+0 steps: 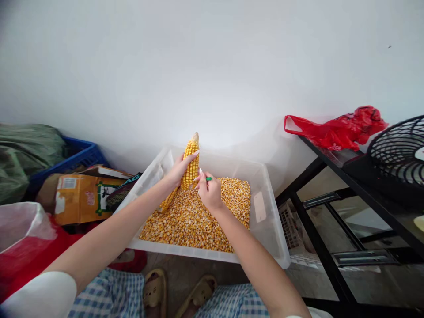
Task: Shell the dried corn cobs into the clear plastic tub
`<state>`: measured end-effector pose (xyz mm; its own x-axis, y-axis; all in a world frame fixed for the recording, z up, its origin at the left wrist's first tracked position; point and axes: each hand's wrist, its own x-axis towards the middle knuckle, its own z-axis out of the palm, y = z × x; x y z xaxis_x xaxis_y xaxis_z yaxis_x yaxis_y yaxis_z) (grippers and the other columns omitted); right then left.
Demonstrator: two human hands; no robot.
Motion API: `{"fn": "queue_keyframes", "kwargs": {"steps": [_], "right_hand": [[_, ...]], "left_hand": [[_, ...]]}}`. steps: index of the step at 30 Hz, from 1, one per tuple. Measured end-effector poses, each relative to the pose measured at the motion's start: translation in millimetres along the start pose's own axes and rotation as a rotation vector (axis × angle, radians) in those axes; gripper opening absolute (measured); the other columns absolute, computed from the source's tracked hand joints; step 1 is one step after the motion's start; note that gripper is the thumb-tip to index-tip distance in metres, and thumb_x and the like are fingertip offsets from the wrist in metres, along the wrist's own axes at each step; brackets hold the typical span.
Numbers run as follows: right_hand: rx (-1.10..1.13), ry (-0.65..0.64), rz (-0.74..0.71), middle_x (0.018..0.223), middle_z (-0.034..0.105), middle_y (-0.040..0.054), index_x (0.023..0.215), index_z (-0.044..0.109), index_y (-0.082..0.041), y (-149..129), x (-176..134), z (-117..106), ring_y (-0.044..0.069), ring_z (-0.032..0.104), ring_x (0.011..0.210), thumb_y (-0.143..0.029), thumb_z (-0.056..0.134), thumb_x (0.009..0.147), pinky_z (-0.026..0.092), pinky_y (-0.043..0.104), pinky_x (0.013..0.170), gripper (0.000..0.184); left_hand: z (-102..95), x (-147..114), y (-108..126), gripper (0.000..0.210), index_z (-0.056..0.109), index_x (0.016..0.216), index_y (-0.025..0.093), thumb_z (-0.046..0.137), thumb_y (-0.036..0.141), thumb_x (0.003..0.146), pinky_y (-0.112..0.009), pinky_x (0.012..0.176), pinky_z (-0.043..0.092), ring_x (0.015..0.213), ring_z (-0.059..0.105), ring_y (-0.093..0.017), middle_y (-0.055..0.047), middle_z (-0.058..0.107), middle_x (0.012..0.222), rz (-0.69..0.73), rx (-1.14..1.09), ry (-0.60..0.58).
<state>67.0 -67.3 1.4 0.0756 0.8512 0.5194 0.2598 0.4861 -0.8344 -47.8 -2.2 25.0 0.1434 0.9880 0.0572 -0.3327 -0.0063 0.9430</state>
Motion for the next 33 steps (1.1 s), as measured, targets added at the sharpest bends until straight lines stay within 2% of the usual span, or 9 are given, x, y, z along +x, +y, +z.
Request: {"fn": "queue_keyframes", "kwargs": {"steps": [4, 8, 13, 20, 27, 30, 33], "right_hand": [[-0.026, 0.008, -0.017, 0.049, 0.053, -0.0005, 0.072, 0.055, -0.015, 2, 0, 0, 0.009, 0.050, 0.042, -0.046, 0.034, 0.088, 0.041, 0.020, 0.046, 0.040], [0.062, 0.047, 0.048, 0.044, 0.049, -0.0024, 0.070, 0.055, -0.015, 0, 3, 0, 0.008, 0.047, 0.039, -0.048, 0.034, 0.087, 0.038, 0.019, 0.042, 0.042], [0.173, 0.074, 0.134, 0.040, 0.043, -0.0047, 0.068, 0.054, -0.016, 0, 7, 1, 0.007, 0.041, 0.034, -0.051, 0.034, 0.086, 0.033, 0.017, 0.036, 0.044], [0.231, 0.073, 0.168, 0.040, 0.043, -0.0048, 0.068, 0.053, -0.015, -1, 8, 1, 0.006, 0.041, 0.034, -0.051, 0.037, 0.085, 0.032, 0.016, 0.035, 0.043], [0.229, 0.056, 0.295, 0.036, 0.043, -0.0055, 0.067, 0.048, -0.017, 6, 16, -4, 0.007, 0.039, 0.029, -0.055, 0.039, 0.082, 0.028, 0.017, 0.031, 0.042], [0.243, 0.027, 0.360, 0.035, 0.042, -0.0056, 0.067, 0.048, -0.018, 12, 20, -6, 0.007, 0.036, 0.027, -0.057, 0.040, 0.081, 0.025, 0.017, 0.028, 0.042], [0.206, 0.003, 0.390, 0.033, 0.041, -0.0056, 0.065, 0.048, -0.018, 16, 19, -4, 0.008, 0.036, 0.026, -0.058, 0.039, 0.081, 0.025, 0.018, 0.028, 0.044]], "left_hand": [[0.5, 1, -4, 0.046, 0.045, 0.091, 0.018, 0.062, 0.052, 0.066, -0.023, 0.040, 0.042, 0.046, 0.054, -0.013, 0.002, 0.049, 0.061, 0.015, 0.018, 0.024], [1.1, 1, -3, 0.046, 0.045, 0.095, 0.018, 0.059, 0.053, 0.069, -0.024, 0.043, 0.044, 0.049, 0.056, -0.014, 0.000, 0.052, 0.063, 0.039, 0.059, 0.017], [1.0, -1, 2, 0.046, 0.043, 0.099, 0.018, 0.056, 0.053, 0.071, -0.024, 0.044, 0.045, 0.048, 0.056, -0.013, 0.000, 0.054, 0.066, 0.116, 0.122, 0.009], [0.6, -3, 6, 0.044, 0.043, 0.103, 0.019, 0.052, 0.051, 0.074, -0.025, 0.048, 0.045, 0.051, 0.055, -0.013, -0.001, 0.054, 0.069, 0.238, 0.257, -0.016], [3.4, -12, 10, 0.045, 0.045, 0.105, 0.017, 0.056, 0.047, 0.073, -0.029, 0.072, 0.044, 0.081, 0.056, -0.018, -0.004, 0.057, 0.089, 0.448, 0.601, -0.066], [3.3, -13, 7, 0.050, 0.042, 0.111, 0.017, 0.056, 0.046, 0.073, -0.030, 0.075, 0.044, 0.085, 0.055, -0.019, -0.005, 0.057, 0.094, 0.476, 0.658, -0.126], [1.6, -12, 6, 0.050, 0.042, 0.111, 0.017, 0.056, 0.046, 0.072, -0.030, 0.073, 0.044, 0.084, 0.056, -0.019, -0.005, 0.057, 0.093, 0.496, 0.657, -0.111]]}}
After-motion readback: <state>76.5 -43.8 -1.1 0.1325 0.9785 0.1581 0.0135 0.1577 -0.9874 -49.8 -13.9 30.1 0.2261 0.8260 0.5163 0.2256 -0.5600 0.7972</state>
